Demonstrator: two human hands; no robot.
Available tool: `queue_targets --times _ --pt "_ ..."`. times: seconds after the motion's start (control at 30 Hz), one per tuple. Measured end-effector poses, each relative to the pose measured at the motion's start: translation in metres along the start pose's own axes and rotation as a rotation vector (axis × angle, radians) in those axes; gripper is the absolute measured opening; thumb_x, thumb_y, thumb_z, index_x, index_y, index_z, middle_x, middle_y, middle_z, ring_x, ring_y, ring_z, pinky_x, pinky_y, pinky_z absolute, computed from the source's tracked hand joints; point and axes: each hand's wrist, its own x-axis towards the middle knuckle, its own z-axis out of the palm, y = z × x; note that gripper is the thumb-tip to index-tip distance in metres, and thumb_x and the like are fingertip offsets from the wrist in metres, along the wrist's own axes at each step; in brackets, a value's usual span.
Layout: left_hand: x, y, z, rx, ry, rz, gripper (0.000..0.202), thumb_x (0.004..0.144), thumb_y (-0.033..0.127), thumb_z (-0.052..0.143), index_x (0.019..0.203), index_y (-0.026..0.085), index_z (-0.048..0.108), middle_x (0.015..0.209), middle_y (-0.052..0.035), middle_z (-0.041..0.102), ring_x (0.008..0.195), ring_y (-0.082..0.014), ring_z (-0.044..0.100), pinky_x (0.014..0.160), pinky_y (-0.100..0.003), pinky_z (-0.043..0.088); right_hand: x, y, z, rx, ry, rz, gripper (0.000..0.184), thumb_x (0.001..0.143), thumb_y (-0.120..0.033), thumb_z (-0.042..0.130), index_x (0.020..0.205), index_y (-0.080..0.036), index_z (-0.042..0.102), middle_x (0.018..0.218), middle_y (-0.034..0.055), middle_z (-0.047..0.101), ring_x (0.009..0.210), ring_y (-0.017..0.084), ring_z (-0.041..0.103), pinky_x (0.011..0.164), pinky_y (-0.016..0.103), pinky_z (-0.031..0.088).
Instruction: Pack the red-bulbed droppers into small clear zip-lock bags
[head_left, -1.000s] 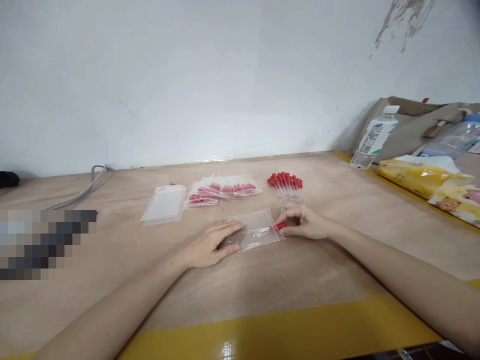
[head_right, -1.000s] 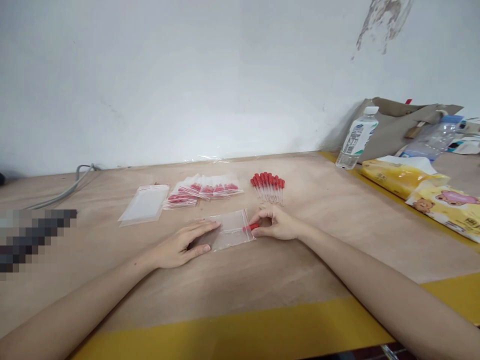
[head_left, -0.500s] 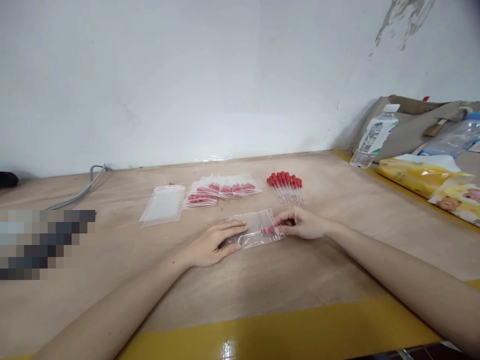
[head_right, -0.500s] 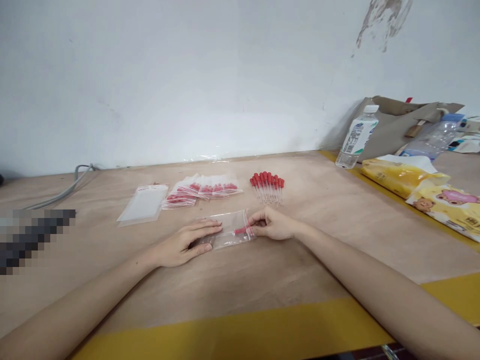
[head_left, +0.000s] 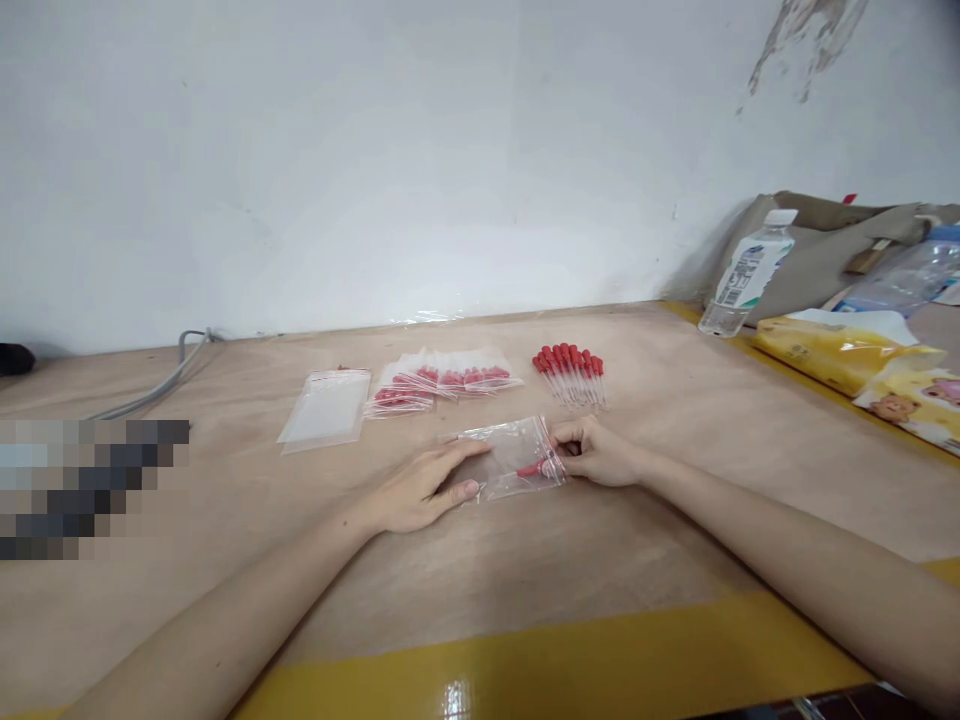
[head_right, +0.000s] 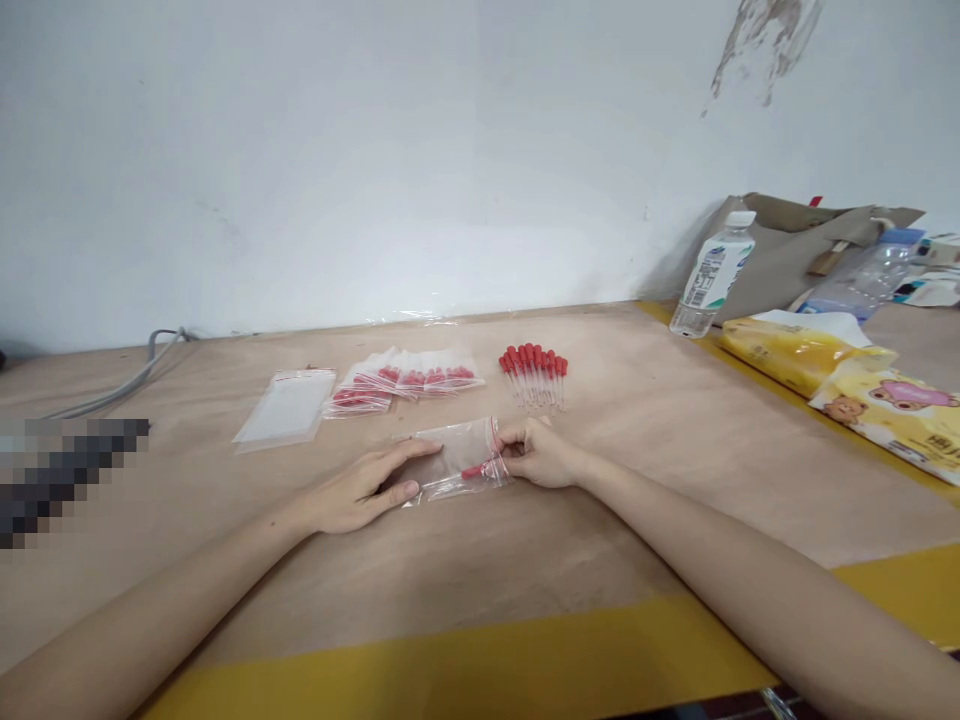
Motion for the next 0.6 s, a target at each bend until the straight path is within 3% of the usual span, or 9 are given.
queue_targets --times 0.17,0.37,0.43,0.6 --pt "0.000 -0.003 0.002 0.008 -0.022 0.091 0.047 0.090 0.040 0.045 0.134 0.026 0.037 0.138 -0.0043 0.041 0.128 -0.0217 0.036 0.106 -0.041 0.028 -0.002 -0.005 -0.003 -0.075 -0.083 -0.187 0.030 0.077 -0.044 0.057 0.071 -0.018 0.070 0.076 0.0036 0.060 0.074 0.013 0.052 0.068 0.026 0.042" --pt "0.000 -0.001 -0.003 0.029 -0.109 0.052 0.039 0.096 0.032 0.030 0.134 0.031 0.037 0.143 -0.0007 0.033 0.132 -0.0189 0.028 0.110 -0.043 0.020 -0.006 -0.001 -0.024 -0.162 -0.121 -0.122 0.024 0.070 -0.041 0.066 0.076 -0.018 0.072 0.083 0.0043 0.060 0.077 0.014 0.054 0.073 0.028 0.043" --pt "0.000 -0.002 -0.004 0.031 -0.112 0.056 0.039 0.096 0.030 0.032 0.135 0.031 0.035 0.142 0.0000 0.034 0.132 -0.0187 0.028 0.109 -0.043 0.021 -0.003 0.005 -0.034 -0.150 -0.007 -0.056 0.026 0.071 -0.042 0.063 0.075 -0.017 0.071 0.077 0.0038 0.062 0.072 0.014 0.055 0.068 0.028 0.043" --pt "-0.003 -0.005 0.001 0.020 -0.028 0.091 0.043 0.091 0.029 0.043 0.133 0.028 0.039 0.141 -0.0035 0.036 0.131 -0.0210 0.031 0.107 -0.043 0.027 0.024 0.018 -0.060 -0.488 0.625 0.142 0.019 0.071 -0.034 0.060 0.071 -0.017 0.068 0.065 0.0019 0.063 0.061 0.014 0.054 0.060 0.027 0.038"
